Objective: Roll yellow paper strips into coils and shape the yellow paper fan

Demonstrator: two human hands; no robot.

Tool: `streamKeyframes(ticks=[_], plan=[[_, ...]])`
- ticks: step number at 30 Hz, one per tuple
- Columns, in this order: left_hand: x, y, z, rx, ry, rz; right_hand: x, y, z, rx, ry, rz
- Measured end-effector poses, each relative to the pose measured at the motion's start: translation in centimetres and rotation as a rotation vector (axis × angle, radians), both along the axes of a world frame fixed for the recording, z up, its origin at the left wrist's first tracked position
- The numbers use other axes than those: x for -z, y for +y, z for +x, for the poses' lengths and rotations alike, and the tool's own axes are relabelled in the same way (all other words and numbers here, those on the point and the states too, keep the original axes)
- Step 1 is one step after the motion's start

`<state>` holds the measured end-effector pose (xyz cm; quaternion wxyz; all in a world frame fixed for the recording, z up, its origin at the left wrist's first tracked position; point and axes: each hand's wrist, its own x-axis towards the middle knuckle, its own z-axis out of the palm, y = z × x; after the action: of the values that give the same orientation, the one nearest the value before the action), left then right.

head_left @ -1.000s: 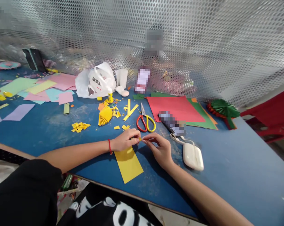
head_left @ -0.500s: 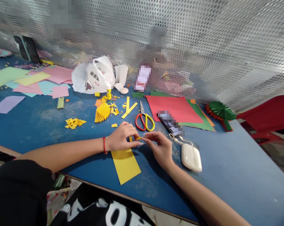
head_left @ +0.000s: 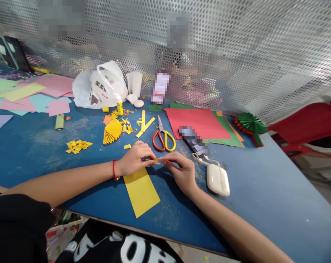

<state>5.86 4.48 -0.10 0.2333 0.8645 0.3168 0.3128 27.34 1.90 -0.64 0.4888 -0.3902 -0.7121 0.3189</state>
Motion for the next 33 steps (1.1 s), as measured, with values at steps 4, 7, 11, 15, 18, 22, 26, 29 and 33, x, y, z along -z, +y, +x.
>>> streamKeyframes(ticks=[4,7,11,15,18,22,26,29,33], plan=[[0.01,0.06,-0.02,-0.001,-0.001,-0.006,0.04,0.12,0.00,-0.005,0.005,-0.002],[0.04,0.08,-0.05,-0.003,0.008,-0.003,0.16,0.20,0.03,-0.014,0.017,-0.006],[0.12,0.17,-0.04,0.011,0.003,0.017,0.25,0.16,0.01,-0.018,0.022,-0.012],[0.06,0.28,-0.02,0.025,-0.020,0.011,0.11,-0.01,-0.09,-0.014,0.021,-0.025],[-0.04,0.32,-0.03,0.023,-0.037,0.000,0.04,-0.03,-0.10,-0.016,0.037,-0.018],[0.08,0.31,-0.03,0.031,-0.056,0.011,0.17,0.11,0.02,-0.027,0.003,0.014],[0.45,0.26,-0.02,0.040,-0.080,0.015,0.35,0.18,0.13,-0.045,-0.028,0.067],[0.58,0.28,-0.04,0.030,-0.064,-0.002,0.53,0.20,0.25,-0.057,-0.043,0.106],[0.52,0.25,-0.02,0.006,-0.010,-0.029,0.79,0.28,0.35,-0.074,-0.066,0.123]])
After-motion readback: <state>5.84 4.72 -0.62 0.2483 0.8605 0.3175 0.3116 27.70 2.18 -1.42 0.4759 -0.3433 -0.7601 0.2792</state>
